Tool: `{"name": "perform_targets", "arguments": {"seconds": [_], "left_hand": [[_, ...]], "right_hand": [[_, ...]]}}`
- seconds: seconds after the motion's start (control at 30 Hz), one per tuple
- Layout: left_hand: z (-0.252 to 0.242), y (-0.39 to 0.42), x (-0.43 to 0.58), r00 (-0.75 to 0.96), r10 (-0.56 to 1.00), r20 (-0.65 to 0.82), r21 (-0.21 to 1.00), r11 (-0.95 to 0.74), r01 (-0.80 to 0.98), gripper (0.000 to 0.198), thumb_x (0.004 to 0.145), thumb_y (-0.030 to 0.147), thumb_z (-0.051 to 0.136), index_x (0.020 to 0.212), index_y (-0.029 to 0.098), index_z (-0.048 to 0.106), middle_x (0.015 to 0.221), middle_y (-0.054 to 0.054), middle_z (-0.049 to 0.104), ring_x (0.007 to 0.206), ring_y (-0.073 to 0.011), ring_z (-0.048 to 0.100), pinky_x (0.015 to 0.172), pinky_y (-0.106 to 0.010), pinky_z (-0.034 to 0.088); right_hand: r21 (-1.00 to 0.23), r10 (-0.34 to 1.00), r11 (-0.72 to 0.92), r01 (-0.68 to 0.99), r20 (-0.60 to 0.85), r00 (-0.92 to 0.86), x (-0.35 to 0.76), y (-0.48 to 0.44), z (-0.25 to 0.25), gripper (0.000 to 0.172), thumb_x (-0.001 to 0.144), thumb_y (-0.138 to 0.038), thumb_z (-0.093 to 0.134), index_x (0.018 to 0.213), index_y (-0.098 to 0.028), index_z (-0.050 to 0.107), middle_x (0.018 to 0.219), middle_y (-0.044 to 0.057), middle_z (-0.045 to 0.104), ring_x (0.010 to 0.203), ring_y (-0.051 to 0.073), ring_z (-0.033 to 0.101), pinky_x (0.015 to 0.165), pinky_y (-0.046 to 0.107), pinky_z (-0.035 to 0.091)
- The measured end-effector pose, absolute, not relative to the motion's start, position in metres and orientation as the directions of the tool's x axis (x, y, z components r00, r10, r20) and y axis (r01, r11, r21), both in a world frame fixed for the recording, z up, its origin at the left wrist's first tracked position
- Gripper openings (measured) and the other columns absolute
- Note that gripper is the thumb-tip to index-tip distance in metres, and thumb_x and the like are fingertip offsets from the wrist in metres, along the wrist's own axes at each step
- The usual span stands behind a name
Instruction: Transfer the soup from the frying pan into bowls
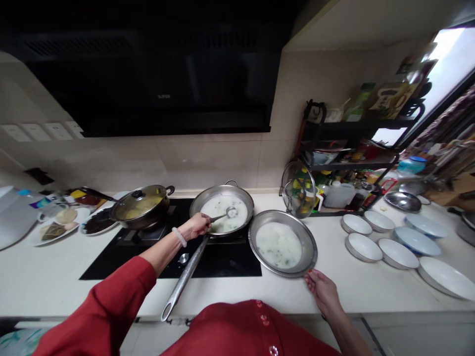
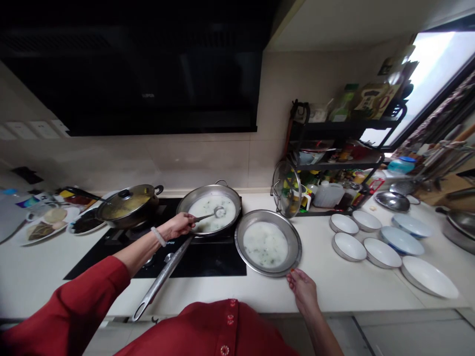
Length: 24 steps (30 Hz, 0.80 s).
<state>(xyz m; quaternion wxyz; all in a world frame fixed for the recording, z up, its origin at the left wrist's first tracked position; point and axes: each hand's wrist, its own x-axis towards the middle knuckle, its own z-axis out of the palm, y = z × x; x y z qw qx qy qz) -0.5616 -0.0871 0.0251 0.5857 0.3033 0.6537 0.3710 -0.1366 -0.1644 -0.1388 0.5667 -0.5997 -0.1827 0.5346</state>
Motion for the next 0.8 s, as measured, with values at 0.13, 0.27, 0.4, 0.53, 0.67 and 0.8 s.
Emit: {"name": "perform_targets", "arguments": {"seconds": [0.13,0.27,0.4,0.53,0.67,0.8], "left_hand": [[0.037,-0.083,-0.565,-0.035,0.773,-0.633,0.766,0.619,-0.170,0.022,0.085,-0.002,0.038,0.071,0.011,0.050,0.052,0.003,0.046,0.031,0.0004,0.023,0.029,-0.011,0.013],[0.045,-0.083,-0.570,0.025,0.737,-0.675,0.704,0.655,-0.275,0.022,0.086,-0.002,0.034,0.079,0.009,0.052,0.054,0.004,0.043,0.031,0.0007,0.021,0.027,-0.010,0.014],[0.047,-0.086,-0.574,0.042,0.725,-0.688,0.671,0.656,-0.346,0.019,0.085,-0.002,0.037,0.085,0.009,0.053,0.056,0.004,0.044,0.030,0.0001,0.025,0.025,-0.010,0.016],[0.050,-0.088,-0.576,0.030,0.725,-0.688,0.665,0.646,-0.376,0.019,0.084,-0.003,0.039,0.084,0.008,0.054,0.055,0.004,0.044,0.029,0.0005,0.025,0.025,-0.009,0.016],[0.056,-0.091,-0.575,0.020,0.726,-0.688,0.669,0.644,-0.371,0.020,0.085,-0.003,0.037,0.082,0.007,0.054,0.054,0.003,0.045,0.029,0.0007,0.025,0.025,-0.009,0.015],[0.063,-0.093,-0.571,0.013,0.731,-0.682,0.680,0.641,-0.357,0.020,0.085,-0.002,0.038,0.080,0.008,0.054,0.053,0.003,0.045,0.029,0.0009,0.024,0.026,-0.009,0.015]], "right_hand": [[-0.833,0.806,-0.309,-0.459,-0.485,0.340,-0.137,-0.164,-0.139,0.032,0.046,-0.021,0.080,0.070,-0.017,0.059,0.052,0.000,0.065,0.047,0.010,0.056,0.042,0.017,0.042],[-0.833,0.802,-0.313,-0.456,-0.488,0.343,-0.137,-0.165,-0.139,0.031,0.047,-0.021,0.080,0.071,-0.018,0.060,0.053,-0.001,0.065,0.048,0.010,0.057,0.042,0.017,0.043],[-0.833,0.803,-0.323,-0.450,-0.493,0.336,-0.137,-0.165,-0.138,0.033,0.047,-0.021,0.080,0.073,-0.019,0.059,0.053,-0.001,0.065,0.048,0.011,0.057,0.043,0.017,0.043],[-0.825,0.797,-0.322,-0.464,-0.501,0.337,-0.138,-0.165,-0.136,0.035,0.046,-0.020,0.081,0.073,-0.019,0.059,0.053,-0.001,0.065,0.048,0.010,0.057,0.043,0.016,0.043],[-0.838,0.806,-0.319,-0.442,-0.486,0.340,-0.138,-0.166,-0.134,0.031,0.048,-0.021,0.080,0.071,-0.019,0.059,0.053,0.000,0.064,0.048,0.012,0.057,0.043,0.018,0.043],[-0.845,0.811,-0.318,-0.430,-0.477,0.338,-0.138,-0.166,-0.133,0.030,0.048,-0.021,0.079,0.071,-0.018,0.060,0.055,0.001,0.065,0.049,0.012,0.057,0.043,0.020,0.043]]}}
